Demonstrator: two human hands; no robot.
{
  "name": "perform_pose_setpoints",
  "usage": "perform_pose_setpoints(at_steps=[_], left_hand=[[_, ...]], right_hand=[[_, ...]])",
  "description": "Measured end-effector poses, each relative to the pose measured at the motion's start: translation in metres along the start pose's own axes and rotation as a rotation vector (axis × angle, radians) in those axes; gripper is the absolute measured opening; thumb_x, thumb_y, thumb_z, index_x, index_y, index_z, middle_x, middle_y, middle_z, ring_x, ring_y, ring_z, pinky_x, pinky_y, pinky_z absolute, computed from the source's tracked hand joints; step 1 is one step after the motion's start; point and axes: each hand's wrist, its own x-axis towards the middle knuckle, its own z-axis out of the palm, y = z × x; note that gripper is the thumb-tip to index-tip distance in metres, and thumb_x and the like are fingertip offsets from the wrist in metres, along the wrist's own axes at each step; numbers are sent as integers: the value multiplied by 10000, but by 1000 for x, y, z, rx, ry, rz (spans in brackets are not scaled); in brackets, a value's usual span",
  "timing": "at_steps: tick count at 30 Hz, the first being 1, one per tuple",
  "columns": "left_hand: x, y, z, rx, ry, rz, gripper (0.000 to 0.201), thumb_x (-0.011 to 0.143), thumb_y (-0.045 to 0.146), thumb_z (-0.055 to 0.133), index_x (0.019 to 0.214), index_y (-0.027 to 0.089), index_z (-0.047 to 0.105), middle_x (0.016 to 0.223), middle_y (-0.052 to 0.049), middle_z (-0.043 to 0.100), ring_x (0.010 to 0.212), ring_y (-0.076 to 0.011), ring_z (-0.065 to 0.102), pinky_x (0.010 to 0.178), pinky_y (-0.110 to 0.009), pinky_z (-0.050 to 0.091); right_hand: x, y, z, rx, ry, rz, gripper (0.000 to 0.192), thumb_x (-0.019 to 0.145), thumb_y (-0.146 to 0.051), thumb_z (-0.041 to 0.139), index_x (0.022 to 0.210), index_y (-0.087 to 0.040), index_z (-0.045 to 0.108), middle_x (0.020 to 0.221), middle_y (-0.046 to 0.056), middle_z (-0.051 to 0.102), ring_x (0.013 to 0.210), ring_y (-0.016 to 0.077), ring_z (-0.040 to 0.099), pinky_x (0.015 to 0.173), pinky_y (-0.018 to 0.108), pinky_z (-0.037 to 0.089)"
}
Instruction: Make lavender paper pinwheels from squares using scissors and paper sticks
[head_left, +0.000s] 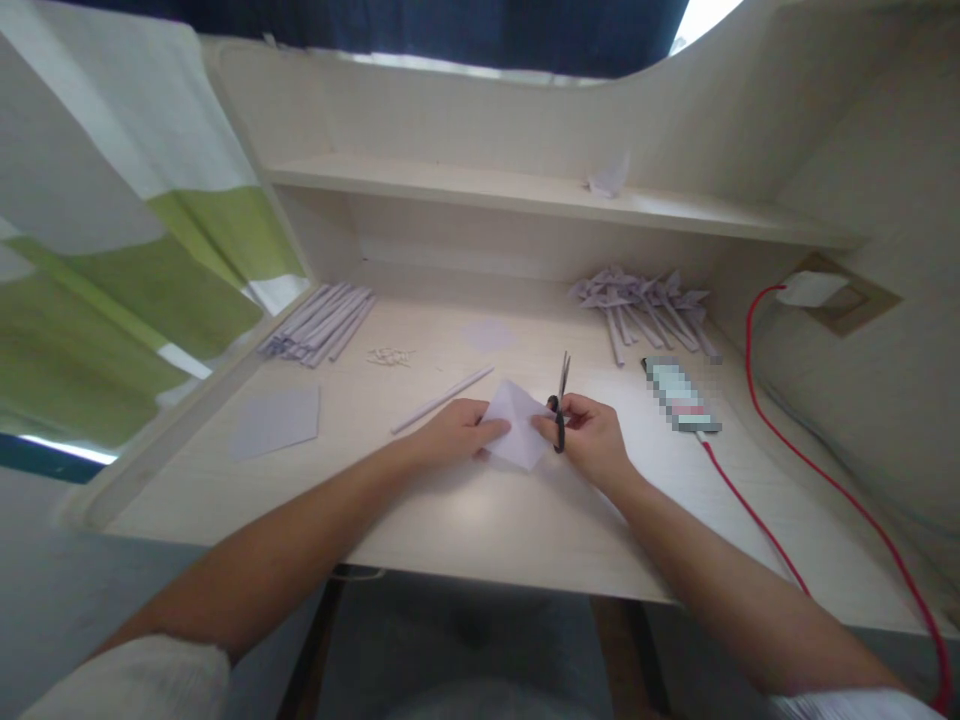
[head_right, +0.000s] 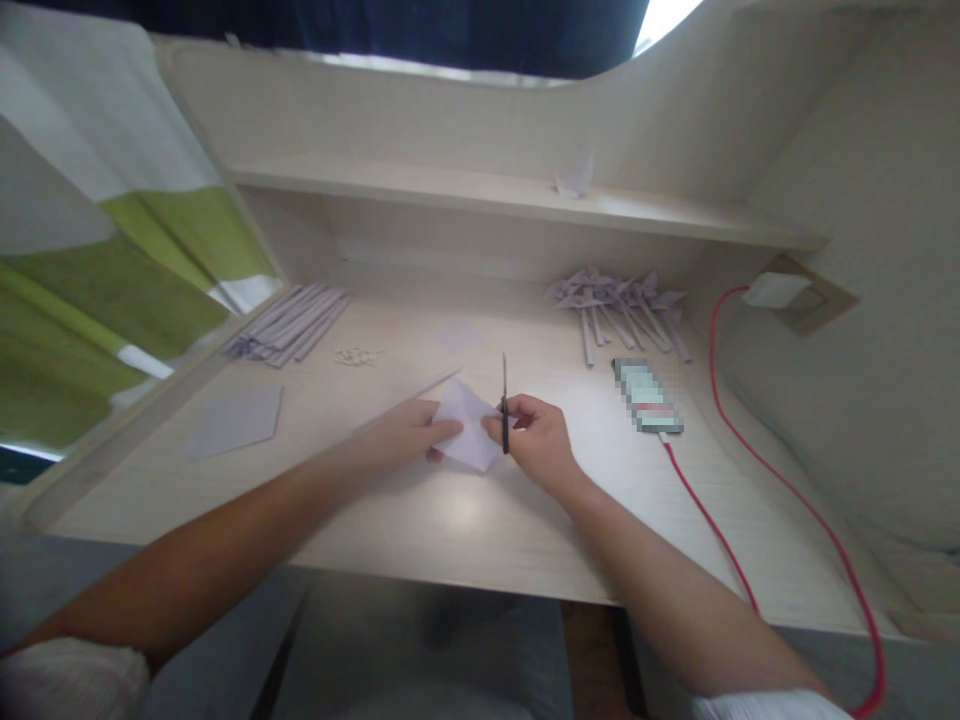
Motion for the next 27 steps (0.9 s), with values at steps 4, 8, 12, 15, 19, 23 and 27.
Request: perform_pose_setpoints(at_steps=[4,8,12,15,19,23,27], left_hand=[[2,-3,1,44,52,17,329,893,407,531,822,122,679,674,-35,655,565,-131,593,527,-219,430],[6,-11,4,148,129,78,335,902,415,516,809,143,689,669,-30,672,574,-139,615,536,-221,425],[6,-14,7,280,215,122,341,900,409,518,731,155,670,626,-23,660,561,-141,606,509,-218,387],[5,-12,7,279,228,146,332,897,402,524,739,153,677,628,-19,661,553,-135,607,495,-211,393],[8,-12,4,115,214,114,299,874,392,560,806,133,693,679,-30,684,562,-132,628,511,-207,463],[11,-15,-3,-18,196,124,304,849,394,595,800,109,688,699,-48,689,570,-124,618,522,-205,482],[11,-13,-9,-74,234,149,320,821,399,621,728,98,674,654,-43,661,564,-117,592,520,-200,454]], right_hand=[[-5,-3,1,-134,-18,-94,173,740,-328,736,718,-166,679,650,1,627,582,135,522,518,236,378],[-8,-10,5,-261,-24,-137,185,767,-312,696,666,-163,655,588,-21,557,554,116,462,503,230,329],[-12,-15,10,-290,-12,-203,200,755,-282,688,611,-168,609,557,-34,504,550,108,433,510,231,318],[-12,-16,11,-243,-10,-207,159,750,-269,690,644,-167,631,586,-27,539,569,113,466,529,229,345],[-7,-11,6,-42,-10,-131,164,728,-291,737,676,-167,643,618,-19,578,578,122,515,530,228,381],[2,-9,-1,129,9,-52,223,692,-340,797,715,-163,663,621,-4,631,562,133,561,530,239,412],[4,-13,-5,173,3,-37,222,731,-346,782,740,-155,668,609,29,680,569,153,608,560,255,442]])
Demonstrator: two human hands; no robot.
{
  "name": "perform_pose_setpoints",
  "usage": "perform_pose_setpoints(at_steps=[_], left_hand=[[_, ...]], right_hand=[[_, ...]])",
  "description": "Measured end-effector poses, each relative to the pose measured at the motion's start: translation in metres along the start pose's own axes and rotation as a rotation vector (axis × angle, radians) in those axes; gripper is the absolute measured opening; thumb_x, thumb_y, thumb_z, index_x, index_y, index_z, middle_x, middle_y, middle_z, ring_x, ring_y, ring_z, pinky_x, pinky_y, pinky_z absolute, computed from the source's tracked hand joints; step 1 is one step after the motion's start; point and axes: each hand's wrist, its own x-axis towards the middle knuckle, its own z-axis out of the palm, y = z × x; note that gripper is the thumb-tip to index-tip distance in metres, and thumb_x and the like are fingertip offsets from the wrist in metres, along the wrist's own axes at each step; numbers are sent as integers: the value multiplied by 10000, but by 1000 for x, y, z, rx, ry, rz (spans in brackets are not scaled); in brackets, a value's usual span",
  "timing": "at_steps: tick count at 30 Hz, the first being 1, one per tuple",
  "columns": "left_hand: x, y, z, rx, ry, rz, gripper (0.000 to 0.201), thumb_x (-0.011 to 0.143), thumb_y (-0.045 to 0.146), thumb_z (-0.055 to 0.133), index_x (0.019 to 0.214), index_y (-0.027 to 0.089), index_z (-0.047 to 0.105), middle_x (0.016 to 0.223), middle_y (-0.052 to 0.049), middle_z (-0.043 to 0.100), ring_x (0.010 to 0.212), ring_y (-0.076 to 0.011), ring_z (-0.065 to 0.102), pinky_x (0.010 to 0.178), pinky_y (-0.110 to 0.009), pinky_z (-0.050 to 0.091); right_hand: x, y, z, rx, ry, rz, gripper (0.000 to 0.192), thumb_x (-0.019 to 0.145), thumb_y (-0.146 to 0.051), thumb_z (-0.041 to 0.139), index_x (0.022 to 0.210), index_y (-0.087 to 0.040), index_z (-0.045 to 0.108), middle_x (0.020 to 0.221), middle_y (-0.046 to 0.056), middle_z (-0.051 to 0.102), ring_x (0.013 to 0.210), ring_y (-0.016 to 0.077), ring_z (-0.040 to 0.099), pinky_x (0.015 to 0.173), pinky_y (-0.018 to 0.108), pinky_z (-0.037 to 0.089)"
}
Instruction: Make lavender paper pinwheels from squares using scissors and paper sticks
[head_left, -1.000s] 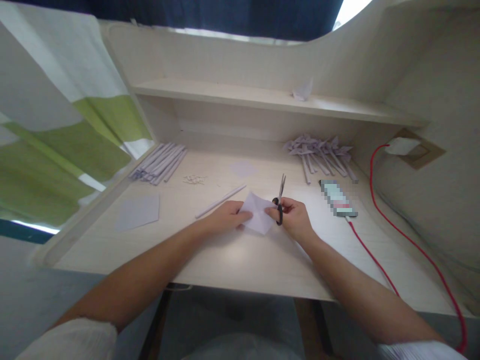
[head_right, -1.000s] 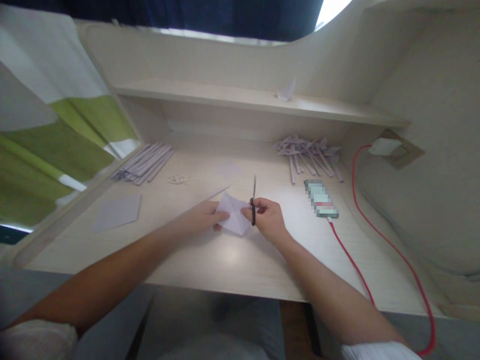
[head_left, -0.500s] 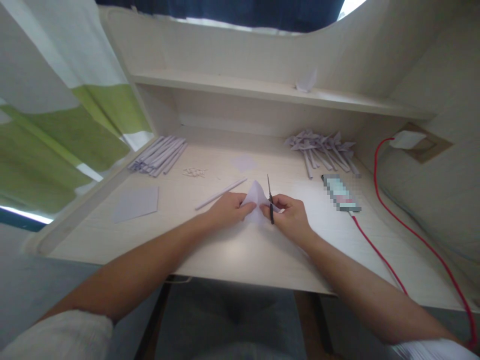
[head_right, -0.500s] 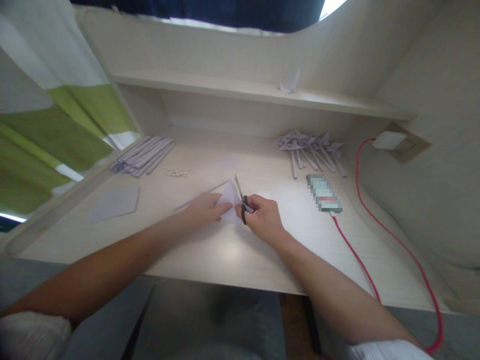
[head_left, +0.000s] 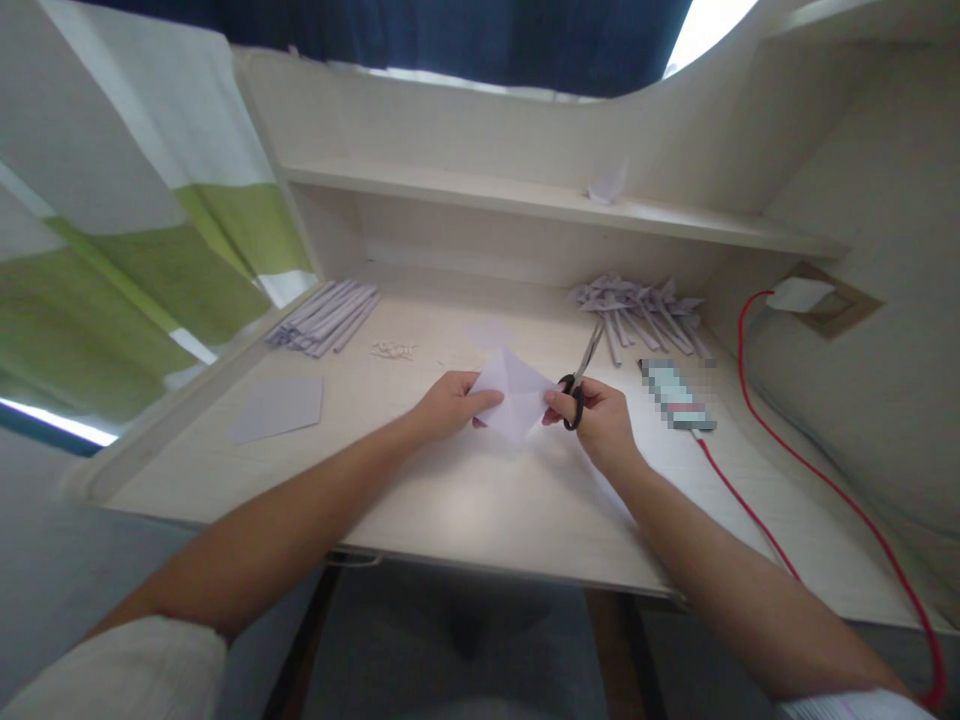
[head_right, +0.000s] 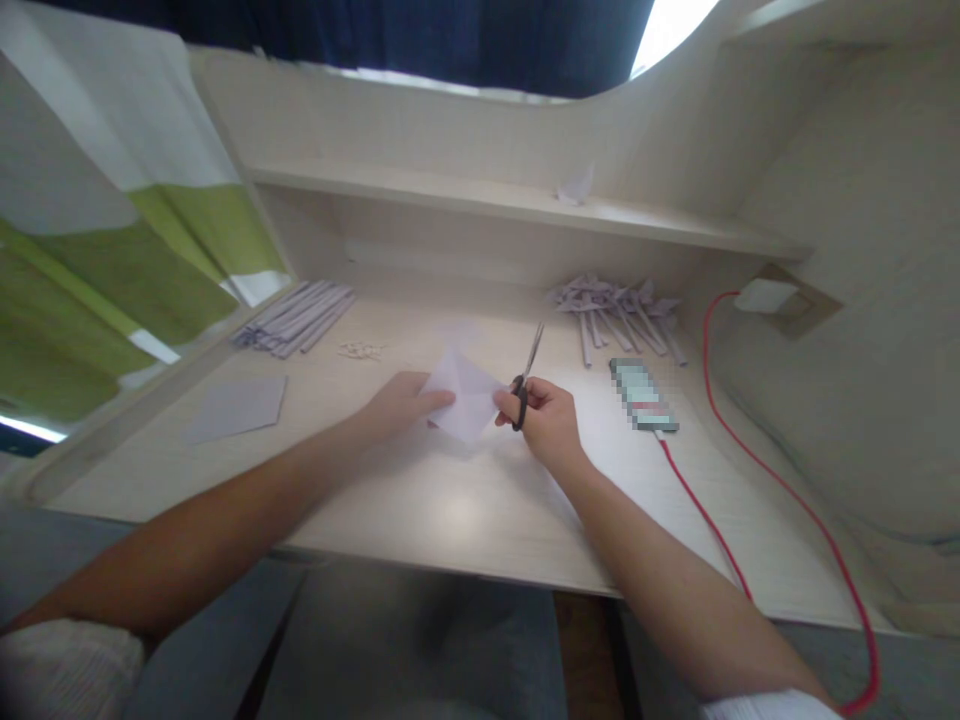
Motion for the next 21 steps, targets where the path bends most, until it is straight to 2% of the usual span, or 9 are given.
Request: perform_pose_setpoints(at_steps=[6,14,21], left_hand=[[-2,6,-2,-41,18,-29,317,752,406,677,779,91,705,677,-38,661,593,-131,591,533,-210,433],[-4,6,2,-27,33,-112,284,763,364,679,861,103,735,763,-46,705,641,-140,619,550,-202,424],[-5,6,5,9,36,-105,290,790,360,666,896,100,740,811,-76,732,673,-163,648,553,-212,448]], right_hand=[[-2,-1,1,-15,-22,0,207,737,-331,775,768,-153,673,591,28,690,550,147,608,545,247,435],[-6,4,4,-21,-39,-46,197,722,-312,787,757,-162,665,612,14,676,564,149,609,545,253,451],[-9,7,5,-97,-15,-102,206,738,-335,775,806,-166,680,692,32,691,639,176,644,606,283,490]])
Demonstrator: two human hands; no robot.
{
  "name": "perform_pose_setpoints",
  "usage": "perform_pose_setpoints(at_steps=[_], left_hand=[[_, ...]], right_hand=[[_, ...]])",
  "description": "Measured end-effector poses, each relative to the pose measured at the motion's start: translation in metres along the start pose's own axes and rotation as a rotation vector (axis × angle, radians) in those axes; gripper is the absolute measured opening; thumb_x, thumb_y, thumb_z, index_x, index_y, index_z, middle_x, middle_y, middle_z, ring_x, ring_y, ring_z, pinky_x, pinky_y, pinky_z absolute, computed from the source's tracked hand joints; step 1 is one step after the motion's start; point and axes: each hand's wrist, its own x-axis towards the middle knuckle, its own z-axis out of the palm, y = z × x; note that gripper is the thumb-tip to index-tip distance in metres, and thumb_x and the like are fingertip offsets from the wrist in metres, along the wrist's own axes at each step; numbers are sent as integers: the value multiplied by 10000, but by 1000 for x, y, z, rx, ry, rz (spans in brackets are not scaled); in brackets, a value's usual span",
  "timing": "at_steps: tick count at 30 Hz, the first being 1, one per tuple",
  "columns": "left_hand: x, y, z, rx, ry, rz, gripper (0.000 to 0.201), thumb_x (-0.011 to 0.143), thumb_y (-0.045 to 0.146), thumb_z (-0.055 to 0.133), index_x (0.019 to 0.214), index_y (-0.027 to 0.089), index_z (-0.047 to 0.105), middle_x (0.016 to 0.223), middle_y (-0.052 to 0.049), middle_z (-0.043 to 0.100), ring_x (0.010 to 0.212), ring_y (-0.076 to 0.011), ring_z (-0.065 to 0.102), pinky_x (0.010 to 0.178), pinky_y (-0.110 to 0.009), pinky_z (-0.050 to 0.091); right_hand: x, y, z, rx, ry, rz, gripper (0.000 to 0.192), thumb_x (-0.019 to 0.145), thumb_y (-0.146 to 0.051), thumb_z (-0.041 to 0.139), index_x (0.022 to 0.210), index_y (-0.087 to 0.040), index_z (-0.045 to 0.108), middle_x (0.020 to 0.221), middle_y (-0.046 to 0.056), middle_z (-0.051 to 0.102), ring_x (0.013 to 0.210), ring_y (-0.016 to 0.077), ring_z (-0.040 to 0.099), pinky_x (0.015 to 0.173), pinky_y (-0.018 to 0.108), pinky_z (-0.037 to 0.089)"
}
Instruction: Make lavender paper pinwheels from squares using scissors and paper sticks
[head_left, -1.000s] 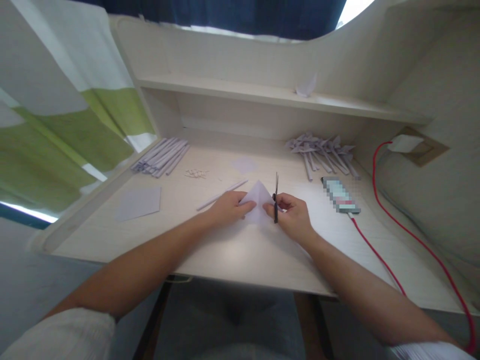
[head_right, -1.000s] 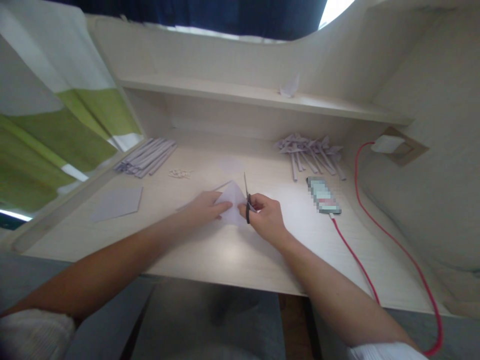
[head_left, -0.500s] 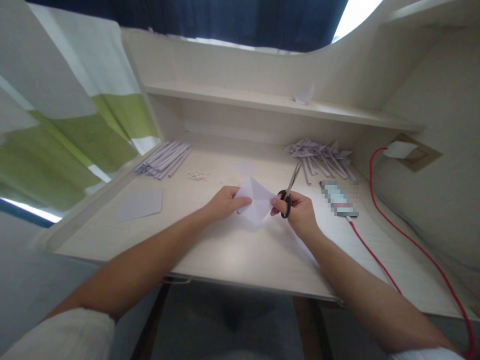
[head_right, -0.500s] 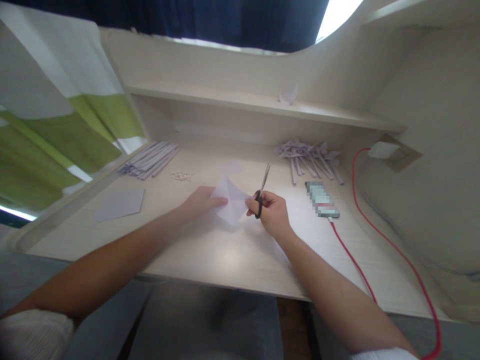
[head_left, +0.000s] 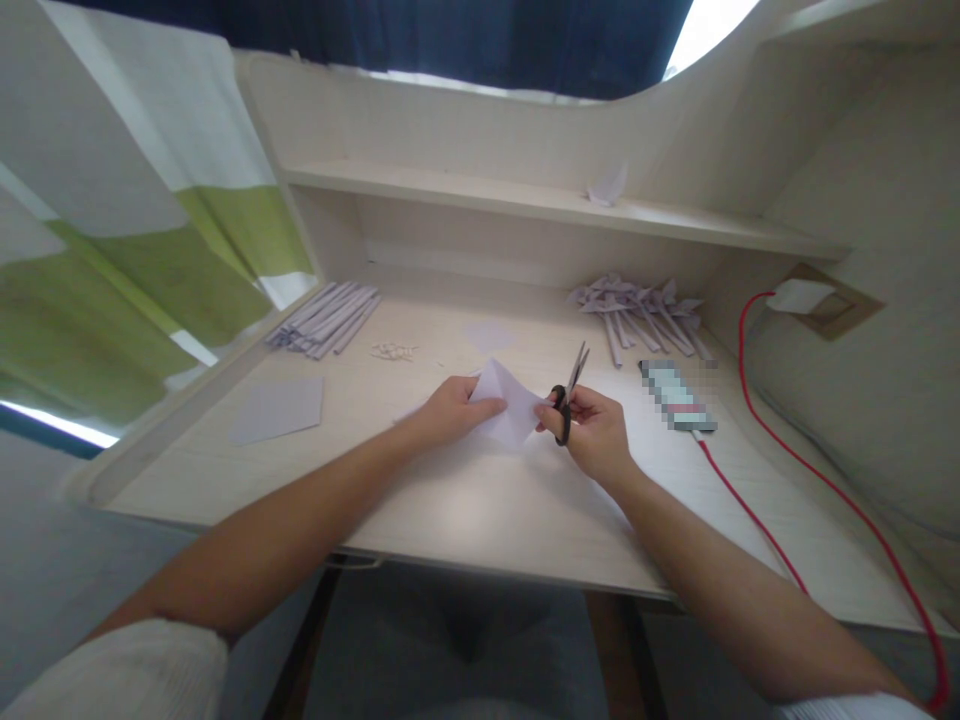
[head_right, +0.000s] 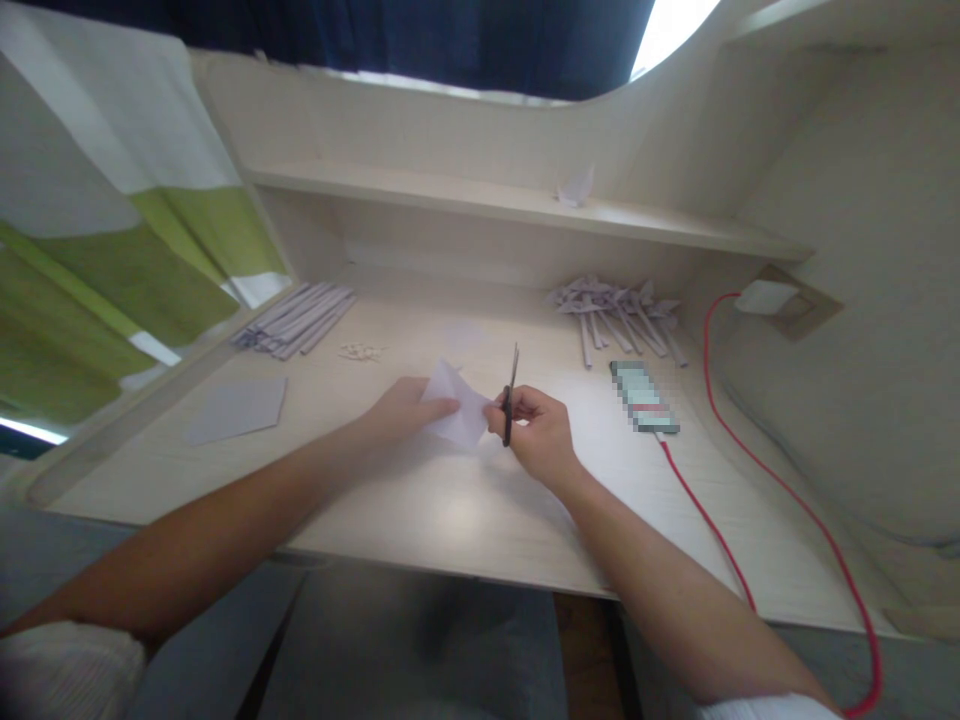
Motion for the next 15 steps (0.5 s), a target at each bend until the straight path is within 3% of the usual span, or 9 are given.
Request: perform_pose_setpoints(at_steps=[15], left_hand=[[1,1,-12,86,-14,58,317,741,374,706,894,100,748,823,-69,733,697,-187,659,571,-234,456]], right_hand=[[5,-5,1,78,-66,99,258,699,-365,799,741,-157,652,574,12,664,535,148,602,532,251,439]])
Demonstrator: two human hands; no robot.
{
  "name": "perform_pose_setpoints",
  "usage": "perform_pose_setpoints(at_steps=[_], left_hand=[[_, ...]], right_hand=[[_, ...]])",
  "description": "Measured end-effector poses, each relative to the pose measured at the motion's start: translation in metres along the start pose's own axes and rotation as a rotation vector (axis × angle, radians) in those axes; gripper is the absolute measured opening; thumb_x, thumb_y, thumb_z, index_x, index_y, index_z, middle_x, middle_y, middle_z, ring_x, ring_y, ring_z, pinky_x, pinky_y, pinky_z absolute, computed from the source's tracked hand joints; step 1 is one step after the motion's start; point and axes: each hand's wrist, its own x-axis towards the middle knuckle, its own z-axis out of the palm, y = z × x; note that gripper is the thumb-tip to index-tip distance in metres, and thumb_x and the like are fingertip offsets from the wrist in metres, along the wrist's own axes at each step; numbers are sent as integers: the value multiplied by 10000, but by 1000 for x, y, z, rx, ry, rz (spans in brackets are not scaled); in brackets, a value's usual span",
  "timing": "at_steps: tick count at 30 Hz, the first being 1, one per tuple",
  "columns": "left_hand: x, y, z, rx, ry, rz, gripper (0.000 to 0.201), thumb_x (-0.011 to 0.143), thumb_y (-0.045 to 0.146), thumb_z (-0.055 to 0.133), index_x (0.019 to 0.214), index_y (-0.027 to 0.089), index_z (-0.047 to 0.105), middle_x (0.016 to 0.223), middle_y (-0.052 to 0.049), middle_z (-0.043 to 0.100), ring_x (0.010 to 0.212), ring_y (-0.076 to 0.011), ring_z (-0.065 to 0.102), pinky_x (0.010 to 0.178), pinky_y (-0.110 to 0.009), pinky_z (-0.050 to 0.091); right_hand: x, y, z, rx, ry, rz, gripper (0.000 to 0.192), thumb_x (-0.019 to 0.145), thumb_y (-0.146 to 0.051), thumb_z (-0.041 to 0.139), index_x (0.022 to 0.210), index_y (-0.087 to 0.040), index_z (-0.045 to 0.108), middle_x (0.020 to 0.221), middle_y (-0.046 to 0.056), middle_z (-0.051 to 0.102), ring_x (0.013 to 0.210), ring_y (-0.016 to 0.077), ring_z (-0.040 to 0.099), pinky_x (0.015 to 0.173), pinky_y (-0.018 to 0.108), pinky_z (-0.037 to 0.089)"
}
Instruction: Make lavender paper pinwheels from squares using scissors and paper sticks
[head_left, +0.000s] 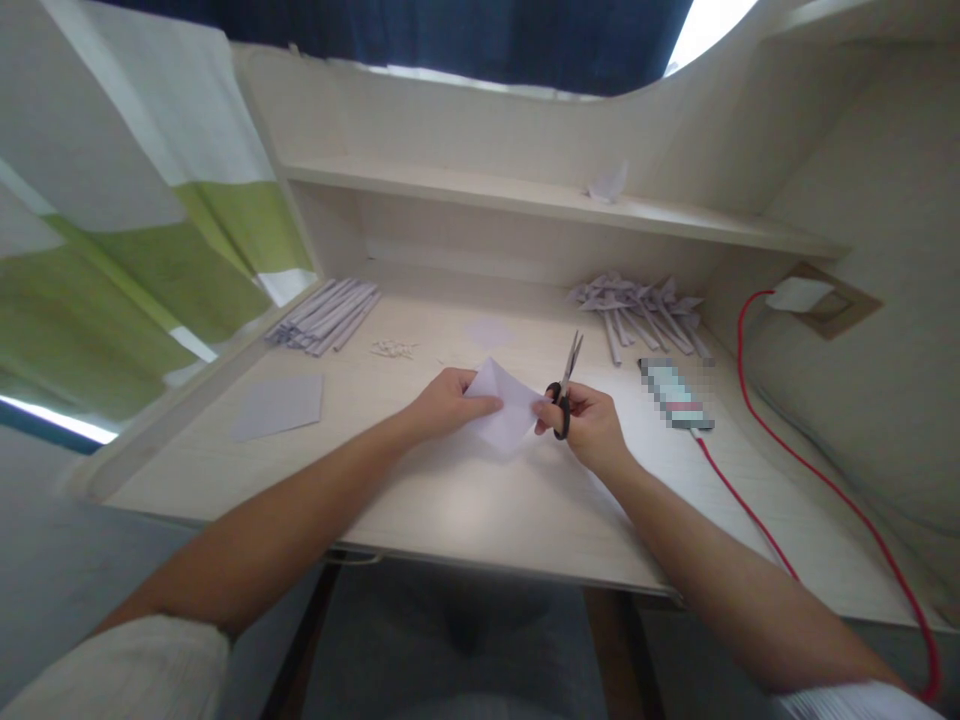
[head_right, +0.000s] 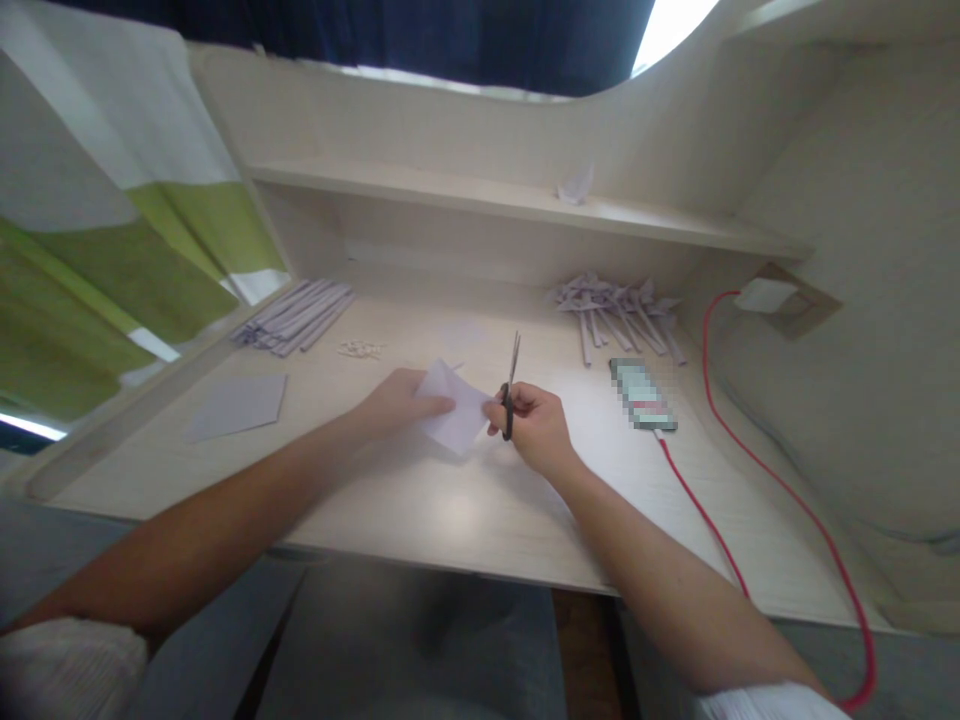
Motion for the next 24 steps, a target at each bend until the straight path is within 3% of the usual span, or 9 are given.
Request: perform_pose_setpoints(at_steps=[10,24], left_hand=[[-3,8,1,-37,64,-16,246,753,311,676,855,99,749,784,-49,729,665,-174,660,539,-212,450],[-2,0,1,-51,13,-5,298,750,360,702,883,97,753,789,-64,733,692,-190,672,577,-236,479]], right_hand=[[1,2,-1,9,-8,4,269,699,-378,800,737,-158,648,563,12,664,522,143,587,522,250,426],[0,-4,1,54,-3,14,261,659,-343,811,707,-165,627,562,-1,649,506,135,583,518,249,450]])
